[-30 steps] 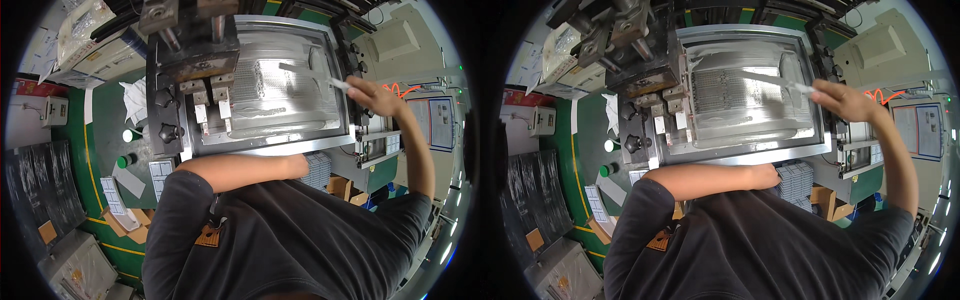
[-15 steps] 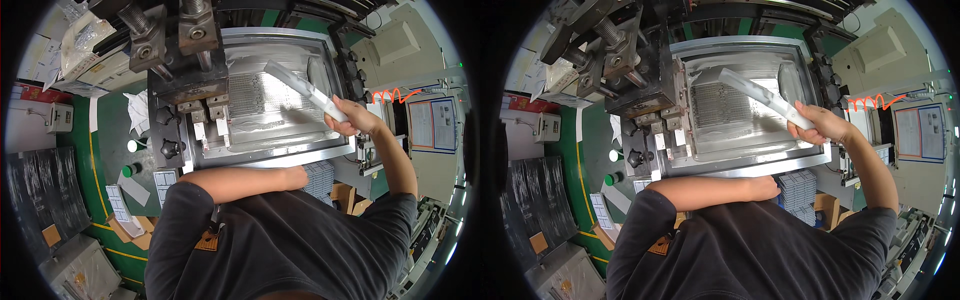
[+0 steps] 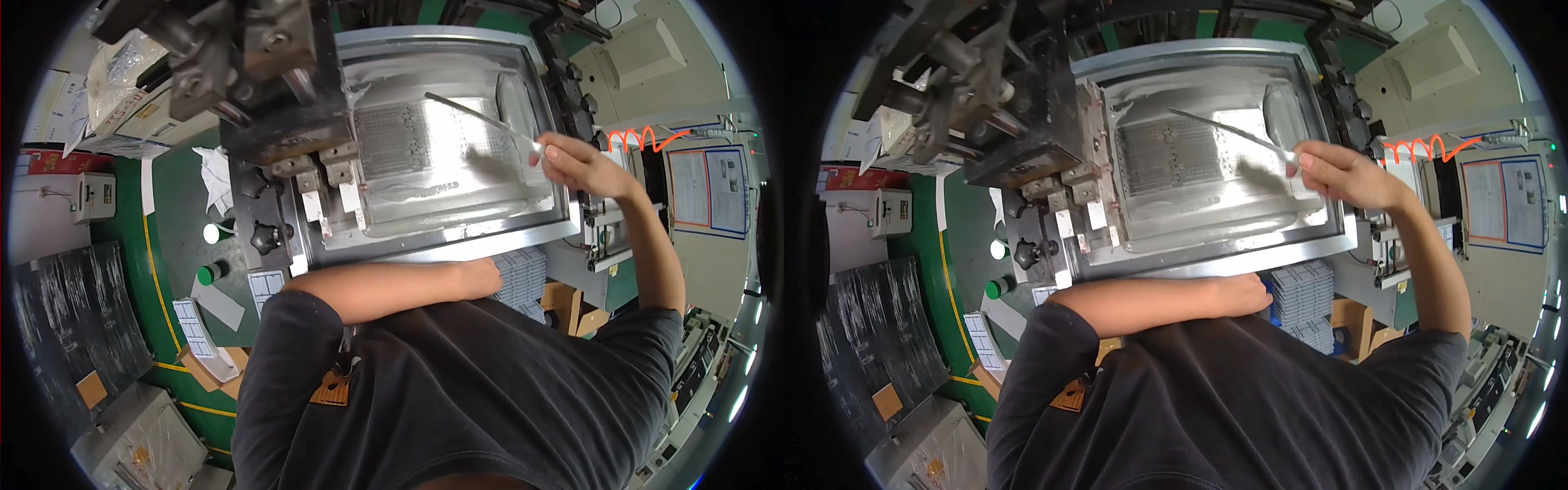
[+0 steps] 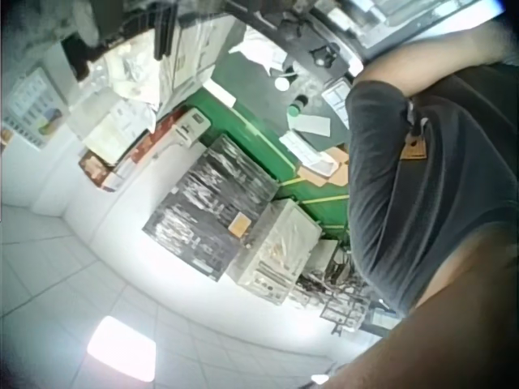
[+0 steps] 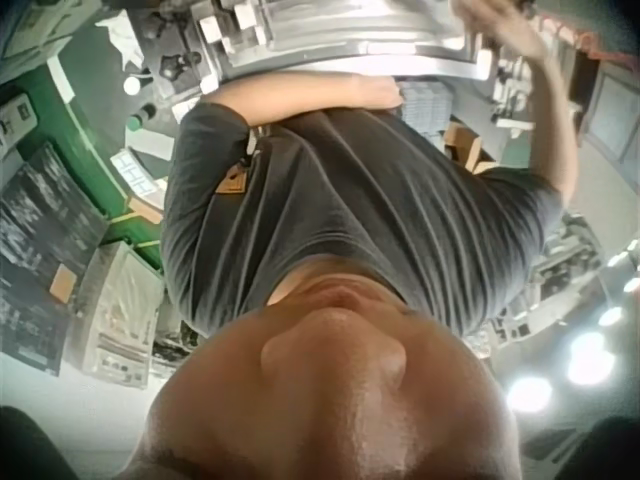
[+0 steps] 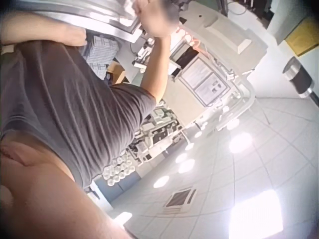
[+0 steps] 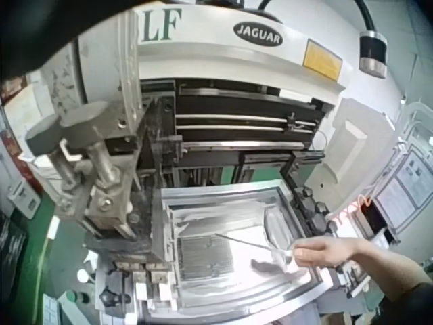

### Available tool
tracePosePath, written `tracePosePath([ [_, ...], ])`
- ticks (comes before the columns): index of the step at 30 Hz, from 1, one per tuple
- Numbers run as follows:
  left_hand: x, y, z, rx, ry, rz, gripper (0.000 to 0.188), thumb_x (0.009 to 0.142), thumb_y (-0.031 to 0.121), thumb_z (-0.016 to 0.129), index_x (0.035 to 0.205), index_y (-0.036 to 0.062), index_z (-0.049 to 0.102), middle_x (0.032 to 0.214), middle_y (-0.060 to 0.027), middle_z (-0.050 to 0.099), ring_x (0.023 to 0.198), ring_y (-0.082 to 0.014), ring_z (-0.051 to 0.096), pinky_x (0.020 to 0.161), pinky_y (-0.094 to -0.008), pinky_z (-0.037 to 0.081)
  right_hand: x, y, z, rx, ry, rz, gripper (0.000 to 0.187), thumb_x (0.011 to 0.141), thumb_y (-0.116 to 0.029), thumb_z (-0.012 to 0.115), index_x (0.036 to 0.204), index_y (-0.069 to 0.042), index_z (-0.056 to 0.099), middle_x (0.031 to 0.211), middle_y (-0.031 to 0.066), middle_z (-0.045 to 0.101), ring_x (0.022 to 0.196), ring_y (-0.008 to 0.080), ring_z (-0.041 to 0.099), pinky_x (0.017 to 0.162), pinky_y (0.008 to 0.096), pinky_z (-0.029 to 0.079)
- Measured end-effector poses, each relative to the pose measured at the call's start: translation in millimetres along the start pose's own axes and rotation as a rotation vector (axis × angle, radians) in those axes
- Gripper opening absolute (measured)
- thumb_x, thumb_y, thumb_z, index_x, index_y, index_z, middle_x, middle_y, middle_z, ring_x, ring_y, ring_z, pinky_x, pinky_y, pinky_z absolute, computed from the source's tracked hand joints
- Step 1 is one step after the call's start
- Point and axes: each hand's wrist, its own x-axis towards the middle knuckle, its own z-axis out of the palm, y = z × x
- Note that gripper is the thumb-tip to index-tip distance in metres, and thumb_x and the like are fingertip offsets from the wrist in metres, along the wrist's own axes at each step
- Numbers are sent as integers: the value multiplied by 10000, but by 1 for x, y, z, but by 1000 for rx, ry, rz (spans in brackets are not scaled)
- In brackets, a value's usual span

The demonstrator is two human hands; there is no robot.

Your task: Operator inspects PCB panels, places them into a stencil printing machine, and manually cleans the solder paste stencil using a squeegee and wipe.

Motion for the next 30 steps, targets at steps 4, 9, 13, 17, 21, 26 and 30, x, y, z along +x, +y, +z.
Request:
tracePosePath([
  [4,-3,0,-5,17,7,-17,137,795,97,549,833,-5,631,746,-166,667,772,-316,678,711,-413,539,-16,-4,-20,-502,162,-152,324,1010,-342,432,1151,-62,512,763,35,487,709,126,495,649,264,407],
  [9,-4,2,-11,-49,10,-63,142,787,104,562,834,-5,639,753,-175,664,768,-326,674,706,-416,538,-43,-31,-58,-875,317,53,313,997,-318,448,1153,-49,489,914,122,556,859,290,566,770,378,436],
  [13,0,8,-19,-188,81,-120,160,813,129,565,808,1,660,766,-184,665,781,-338,668,715,-422,534,-60,-30,-84,-1136,481,41,323,984,-328,455,1126,-40,490,988,148,557,934,345,542,794,407,422],
  [17,7,17,-35,-436,136,-187,191,890,178,540,881,16,641,773,-174,658,786,-343,656,727,-429,519,-56,-21,-102,-1497,396,-238,398,945,-412,471,1050,-29,487,985,145,547,970,368,520,822,429,412],
  [21,10,18,-49,-713,167,-226,221,947,224,510,944,30,618,792,-142,659,802,-321,652,730,-413,504,-31,-16,-109,-1701,182,-462,455,884,-487,490,948,-36,487,911,125,531,908,334,525,827,407,418],
  [26,10,14,-58,-856,144,-237,257,966,266,495,980,43,621,847,-146,665,831,-314,644,743,-401,490,9,-11,-114,-1759,-169,-443,466,830,-523,520,857,-58,498,853,92,521,862,289,522,821,384,430],
  [30,11,16,-54,-873,163,-246,288,975,289,482,977,36,619,850,-159,661,837,-319,638,746,-404,481,42,-1,-118,-1735,-364,-491,464,811,-527,553,852,-66,530,839,80,532,864,276,522,819,376,435],
])
